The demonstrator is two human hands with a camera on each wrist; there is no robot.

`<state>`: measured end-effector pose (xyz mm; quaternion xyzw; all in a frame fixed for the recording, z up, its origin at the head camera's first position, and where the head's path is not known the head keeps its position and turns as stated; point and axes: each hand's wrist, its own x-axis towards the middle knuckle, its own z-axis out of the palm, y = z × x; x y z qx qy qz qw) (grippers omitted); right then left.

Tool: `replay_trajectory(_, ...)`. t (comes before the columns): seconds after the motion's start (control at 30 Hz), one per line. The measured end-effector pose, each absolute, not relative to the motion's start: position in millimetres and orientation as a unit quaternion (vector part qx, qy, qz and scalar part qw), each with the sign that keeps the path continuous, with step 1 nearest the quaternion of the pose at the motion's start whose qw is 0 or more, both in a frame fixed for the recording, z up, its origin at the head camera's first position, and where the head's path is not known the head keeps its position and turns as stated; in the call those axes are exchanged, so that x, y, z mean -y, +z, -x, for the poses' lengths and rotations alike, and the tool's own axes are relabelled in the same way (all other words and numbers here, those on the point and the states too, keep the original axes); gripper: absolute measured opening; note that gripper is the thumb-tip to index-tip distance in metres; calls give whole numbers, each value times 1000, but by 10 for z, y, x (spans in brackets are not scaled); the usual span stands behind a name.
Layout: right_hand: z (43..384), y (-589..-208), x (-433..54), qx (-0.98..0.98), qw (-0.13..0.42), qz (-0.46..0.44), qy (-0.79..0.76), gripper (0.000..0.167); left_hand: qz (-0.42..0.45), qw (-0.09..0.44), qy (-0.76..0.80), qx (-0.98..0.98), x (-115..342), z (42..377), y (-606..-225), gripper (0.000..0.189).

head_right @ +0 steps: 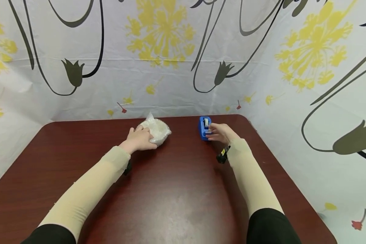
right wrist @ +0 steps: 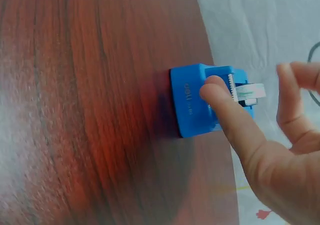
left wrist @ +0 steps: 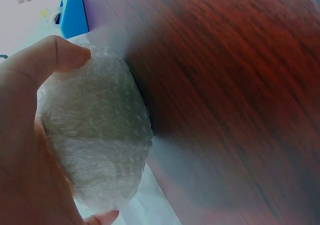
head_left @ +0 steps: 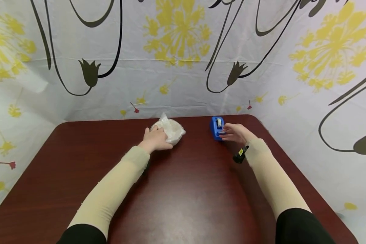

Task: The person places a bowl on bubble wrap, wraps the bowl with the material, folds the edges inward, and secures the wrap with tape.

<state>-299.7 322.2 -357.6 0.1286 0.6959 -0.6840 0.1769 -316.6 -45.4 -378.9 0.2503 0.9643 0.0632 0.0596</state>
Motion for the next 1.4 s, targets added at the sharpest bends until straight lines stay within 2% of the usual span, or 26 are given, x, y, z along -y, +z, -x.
replay_trajectory(0.17,2876,-3539,-3201,-674,175,-110,-709,16,-252,62,70,-963,474,3174,-3783,47)
replay_trajectory(0.27,2805,-3554,-3179,-661,168,-111,-723,14,-248,63,76,-964,487,3171,-3770,47)
replay_trajectory(0.37,2749,-3591,-3169,-678,137,-137,-709,21,-251,66,81,-962,480,3164,-3757,49)
replay_trajectory(0.5,2723,-3621,-3159,-751,112,-161,-631,40,-252,68,85,-962,479,3170,-3751,51)
replay_trajectory(0.73,2713,-3683,-3173,-837,147,-124,-512,32,-249,67,86,-962,495,3173,-3752,50)
replay_trajectory(0.9,2733,-3771,-3213,-871,163,-119,-449,35,-251,68,89,-962,480,3169,-3769,52)
replay_trajectory(1.1,2814,-3811,-3247,-868,180,-132,-443,29,-253,65,76,-962,490,3174,-3785,52)
replay_trajectory(1.4,2832,-3820,-3284,-867,187,-129,-443,32,-254,56,70,-963,502,3160,-3760,48)
